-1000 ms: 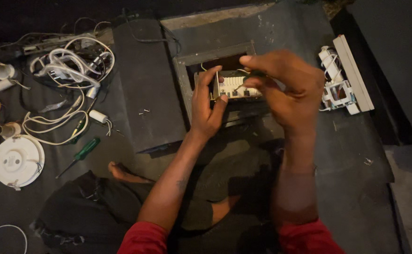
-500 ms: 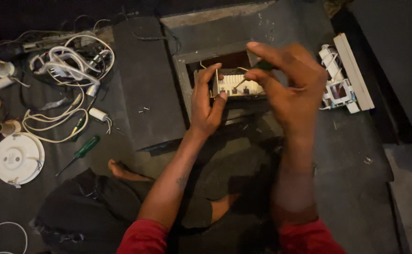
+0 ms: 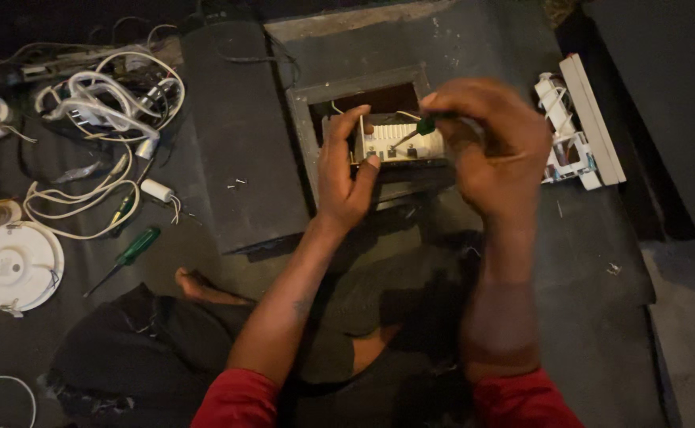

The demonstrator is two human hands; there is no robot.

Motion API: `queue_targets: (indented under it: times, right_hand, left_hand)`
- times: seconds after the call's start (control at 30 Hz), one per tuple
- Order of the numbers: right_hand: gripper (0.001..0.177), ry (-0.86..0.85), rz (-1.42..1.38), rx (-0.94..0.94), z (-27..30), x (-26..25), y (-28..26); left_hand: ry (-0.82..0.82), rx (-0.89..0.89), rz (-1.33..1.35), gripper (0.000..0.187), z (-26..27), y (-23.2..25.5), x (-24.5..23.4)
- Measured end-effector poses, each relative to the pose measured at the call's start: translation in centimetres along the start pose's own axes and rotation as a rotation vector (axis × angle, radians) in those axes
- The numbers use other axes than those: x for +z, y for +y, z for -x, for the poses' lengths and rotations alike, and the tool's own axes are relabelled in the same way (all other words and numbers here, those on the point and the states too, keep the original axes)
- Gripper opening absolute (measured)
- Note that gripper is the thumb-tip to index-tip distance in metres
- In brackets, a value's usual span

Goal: The person uses a screwdriver to remove screws from a black electronic device, detaches a circuit board, and then reassembles the device by screwing the casing back together.

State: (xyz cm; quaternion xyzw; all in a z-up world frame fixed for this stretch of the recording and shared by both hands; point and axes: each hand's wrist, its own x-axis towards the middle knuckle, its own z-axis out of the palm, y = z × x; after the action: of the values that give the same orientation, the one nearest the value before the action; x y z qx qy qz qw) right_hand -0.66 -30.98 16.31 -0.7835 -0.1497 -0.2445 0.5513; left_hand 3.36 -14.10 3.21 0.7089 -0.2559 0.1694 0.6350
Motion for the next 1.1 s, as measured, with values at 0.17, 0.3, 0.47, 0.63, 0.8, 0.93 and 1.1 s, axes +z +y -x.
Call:
queue_targets:
  times: [0.17,0.3,0.47,0.63,0.8,0.93,1.1]
  right_hand:
    - [0.017,0.061,-0.326,-0.040,0.7,3.8,0.8]
    - [0.010,0.235,-0.556,-0.058,0.3,5.5,3.0]
    - [0.015,0.278,-0.564,-0.169,-0.1,6.2,5.0]
    - [0.014,0.176,-0.770,-0.067,-0.3,5.0,5.2]
    - [0.018,-0.018,-0.868,-0.054,-1.7,2.9,4.8]
    - [0.032,0.024,-0.698,-0.089,-0.9,3.0,3.8]
    - [0.028,0.177,-0.596,-0.044,-0.5,3.1,3.0]
  left_hand:
    - [-0.006,0.010,-0.020,0.050,-0.3,0.6,0.0]
    - [-0.019,-0.018,-0.003,0.053,-0.2,0.6,-0.2]
    - [-0.018,0.004,0.014,0.053,-0.4,0.5,0.0]
    - [-0.007,0.068,-0.024,0.055,-0.2,0.3,-0.3]
    - [-0.005,0.000,0.026,0.054,-0.3,0.4,-0.2]
    - [-0.018,-0.050,-0.017,0.053,-0.4,0.3,0.1]
    - [0.002,0.010,-0.021,0.053,-0.2,0.3,0.1]
